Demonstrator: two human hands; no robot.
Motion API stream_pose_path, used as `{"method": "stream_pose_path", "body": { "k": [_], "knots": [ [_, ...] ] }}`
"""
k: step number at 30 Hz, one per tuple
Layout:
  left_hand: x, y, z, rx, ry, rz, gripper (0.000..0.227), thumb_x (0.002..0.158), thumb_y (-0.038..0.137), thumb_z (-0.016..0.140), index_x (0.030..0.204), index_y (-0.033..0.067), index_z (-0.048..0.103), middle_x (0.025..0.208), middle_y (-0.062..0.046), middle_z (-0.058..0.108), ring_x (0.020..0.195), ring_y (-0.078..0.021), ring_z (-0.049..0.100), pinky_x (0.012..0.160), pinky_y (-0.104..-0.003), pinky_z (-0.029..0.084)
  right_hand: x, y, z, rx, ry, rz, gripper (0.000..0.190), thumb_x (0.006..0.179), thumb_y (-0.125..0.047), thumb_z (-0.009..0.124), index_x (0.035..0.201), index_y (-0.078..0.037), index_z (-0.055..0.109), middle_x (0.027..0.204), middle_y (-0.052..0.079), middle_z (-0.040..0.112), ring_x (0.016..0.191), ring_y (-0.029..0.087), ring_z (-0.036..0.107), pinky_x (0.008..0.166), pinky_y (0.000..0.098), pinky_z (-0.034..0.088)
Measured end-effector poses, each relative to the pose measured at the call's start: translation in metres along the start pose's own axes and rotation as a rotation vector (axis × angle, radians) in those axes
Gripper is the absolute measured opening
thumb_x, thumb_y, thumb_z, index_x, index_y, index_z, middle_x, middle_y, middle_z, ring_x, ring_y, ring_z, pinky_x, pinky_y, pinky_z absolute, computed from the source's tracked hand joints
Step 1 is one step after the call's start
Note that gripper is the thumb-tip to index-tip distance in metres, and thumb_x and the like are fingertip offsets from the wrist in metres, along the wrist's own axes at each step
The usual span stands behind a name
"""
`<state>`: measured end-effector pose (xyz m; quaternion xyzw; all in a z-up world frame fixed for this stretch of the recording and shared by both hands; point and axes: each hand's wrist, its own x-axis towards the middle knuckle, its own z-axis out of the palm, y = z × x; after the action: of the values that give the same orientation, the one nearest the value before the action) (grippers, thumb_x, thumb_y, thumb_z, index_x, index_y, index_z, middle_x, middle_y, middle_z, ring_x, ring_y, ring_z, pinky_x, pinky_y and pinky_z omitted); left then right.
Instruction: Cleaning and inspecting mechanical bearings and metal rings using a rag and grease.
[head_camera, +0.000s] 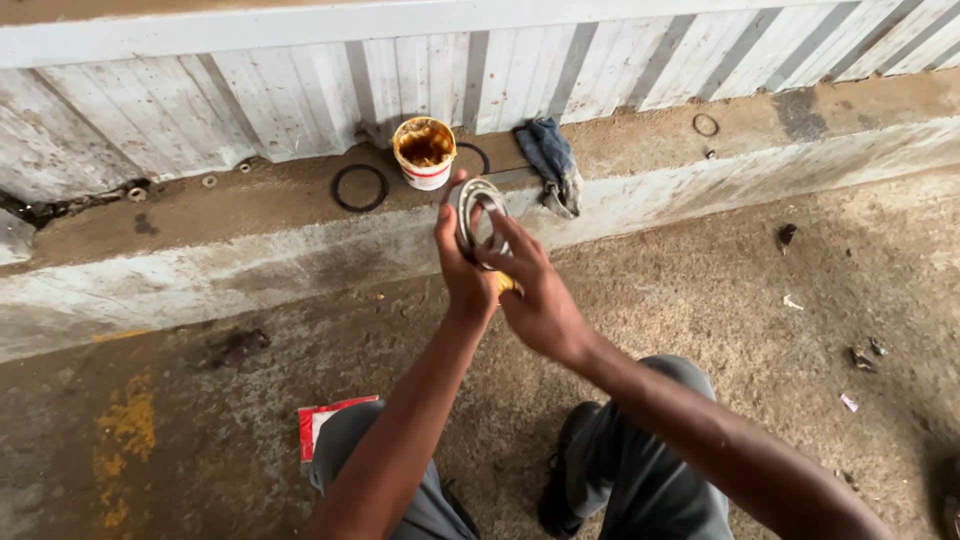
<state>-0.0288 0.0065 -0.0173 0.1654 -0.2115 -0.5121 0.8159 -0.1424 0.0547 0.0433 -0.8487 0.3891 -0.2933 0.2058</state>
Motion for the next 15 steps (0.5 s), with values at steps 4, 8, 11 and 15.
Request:
{"method": "stream_pose_path", "body": {
  "k": [4,8,11,15],
  "knots": [
    [-0.003,0.004,0.005,0.069,-0.018,-0.11,0.059,0.101,0.045,0.042,0.149,0.0102,0.048,0.129,-0.012,0.063,0.123,-0.0251,0.059,0.104,-0.045,0.054,0.032,0.011,-0.024,0.287,0.02,0.029,0.064,0.081,0.017,0.043,0.137,-0.007,0.063,0.17,0.02,0.024,0.157,0.04,0.022,0.12,0.0565,0.036],
    [0.003,-0.004,-0.001,-0.119,-0.049,-0.167,0.06,0.105,0.047,0.043,0.149,0.0072,0.052,0.134,-0.01,0.063,0.128,-0.0231,0.057,0.108,-0.041,0.049,0.05,0.04,-0.03,-0.07,0.14,-0.125,0.054,0.087,0.009,0.054,0.136,-0.011,0.064,0.168,0.023,0.023,0.156,0.042,0.023,0.122,0.0598,0.034],
    [0.006,-0.001,-0.005,-0.224,-0.041,-0.249,0.06,0.106,0.048,0.044,0.148,0.0063,0.052,0.135,-0.008,0.062,0.129,-0.0227,0.057,0.11,-0.041,0.051,0.054,0.063,-0.035,-0.45,0.162,-0.293,0.051,0.094,0.004,0.061,0.138,-0.019,0.068,0.166,0.024,0.025,0.153,0.042,0.025,0.121,0.0622,0.029],
    [0.009,0.016,0.006,-0.243,-0.078,-0.338,0.063,0.102,0.053,0.044,0.146,0.0093,0.053,0.131,-0.009,0.063,0.118,-0.0251,0.058,0.098,-0.046,0.053,0.043,0.076,-0.048,-0.621,0.112,-0.323,0.062,0.091,0.013,0.051,0.138,-0.023,0.07,0.166,0.024,0.031,0.153,0.039,0.03,0.121,0.058,0.031]
  ]
}}
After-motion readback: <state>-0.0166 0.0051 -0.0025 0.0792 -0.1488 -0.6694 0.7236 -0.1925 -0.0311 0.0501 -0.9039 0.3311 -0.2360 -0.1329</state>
